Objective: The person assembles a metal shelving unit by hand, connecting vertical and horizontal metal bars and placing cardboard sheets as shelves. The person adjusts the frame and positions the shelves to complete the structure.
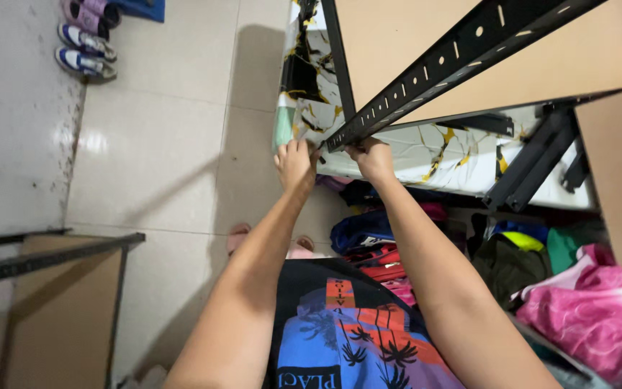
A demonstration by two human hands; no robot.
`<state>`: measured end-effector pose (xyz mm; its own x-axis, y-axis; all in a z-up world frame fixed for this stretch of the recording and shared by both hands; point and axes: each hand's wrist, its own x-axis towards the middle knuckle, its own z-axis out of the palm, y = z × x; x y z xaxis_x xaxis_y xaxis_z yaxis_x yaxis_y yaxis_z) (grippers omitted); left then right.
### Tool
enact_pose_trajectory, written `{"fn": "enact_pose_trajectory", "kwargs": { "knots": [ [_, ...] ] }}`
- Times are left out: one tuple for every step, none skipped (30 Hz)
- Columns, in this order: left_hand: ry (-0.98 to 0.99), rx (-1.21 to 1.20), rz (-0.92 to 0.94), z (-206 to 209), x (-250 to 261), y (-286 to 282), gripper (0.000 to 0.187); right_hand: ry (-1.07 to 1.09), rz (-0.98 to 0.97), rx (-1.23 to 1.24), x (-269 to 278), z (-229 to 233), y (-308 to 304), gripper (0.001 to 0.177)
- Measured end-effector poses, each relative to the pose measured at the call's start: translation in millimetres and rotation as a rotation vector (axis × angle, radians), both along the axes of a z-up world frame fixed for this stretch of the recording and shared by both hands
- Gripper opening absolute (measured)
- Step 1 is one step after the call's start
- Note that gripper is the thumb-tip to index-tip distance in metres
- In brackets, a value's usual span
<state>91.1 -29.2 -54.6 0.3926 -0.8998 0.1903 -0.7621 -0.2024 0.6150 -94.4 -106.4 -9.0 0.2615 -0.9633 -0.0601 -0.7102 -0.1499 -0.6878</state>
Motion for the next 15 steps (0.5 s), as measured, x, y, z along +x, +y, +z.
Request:
{"fn": "enact_pose_trajectory", "kwargs": {
  "knots": [
    [0.011,0.004,-0.036,1,-1,1,0.044,-0.015,0.006,0.008,-1,2,-2,0.023],
    [0.021,0.008,-0.072,1,-1,3,0.051,-0.029,0.012,0.016,-3,5,-4,0.022],
    [0.029,0.013,-0.108,2,-1,7,0.06,-0.046,0.018,0.026,-2,7,-5,0.022],
    [0.044,-0.014,-0.102,3,-1,12,0.06,-0.07,0.042,0.017,-1,9,-6,0.021],
    [0.058,-0.043,-0.1,4,-3,16,0.061,-0.095,0.062,0.008,-2,12,-8,0.021],
    [0.071,-0.072,-0.099,6,-5,20,0.062,-0.12,0.082,-0.001,-1,14,-9,0.021],
    [0.077,-0.072,-0.065,7,-9,21,0.06,-0.112,0.073,0.046,-2,17,-10,0.02],
    [0.082,-0.072,-0.031,9,-15,21,0.059,-0.104,0.063,0.092,-3,20,-12,0.019],
    [0.087,-0.073,0.003,11,-20,19,0.058,-0.096,0.054,0.138,-2,23,-13,0.019],
    [0.072,-0.055,0.028,13,-25,16,0.059,-0.123,0.062,0.14,-2,26,-15,0.018],
    [0.056,-0.037,0.053,14,-29,12,0.06,-0.151,0.071,0.143,0,27,-15,0.017],
    [0.04,-0.018,0.079,14,-33,9,0.061,-0.179,0.08,0.146,1,29,-16,0.016],
    [0.051,-0.001,0.109,14,-36,8,0.059,-0.17,0.073,0.142,3,29,-14,0.016],
    [0.062,0.015,0.139,14,-38,7,0.057,-0.161,0.065,0.137,4,29,-14,0.016],
    [0.075,0.033,0.166,13,-40,7,0.056,-0.151,0.055,0.133,4,28,-13,0.016]
  ]
}}
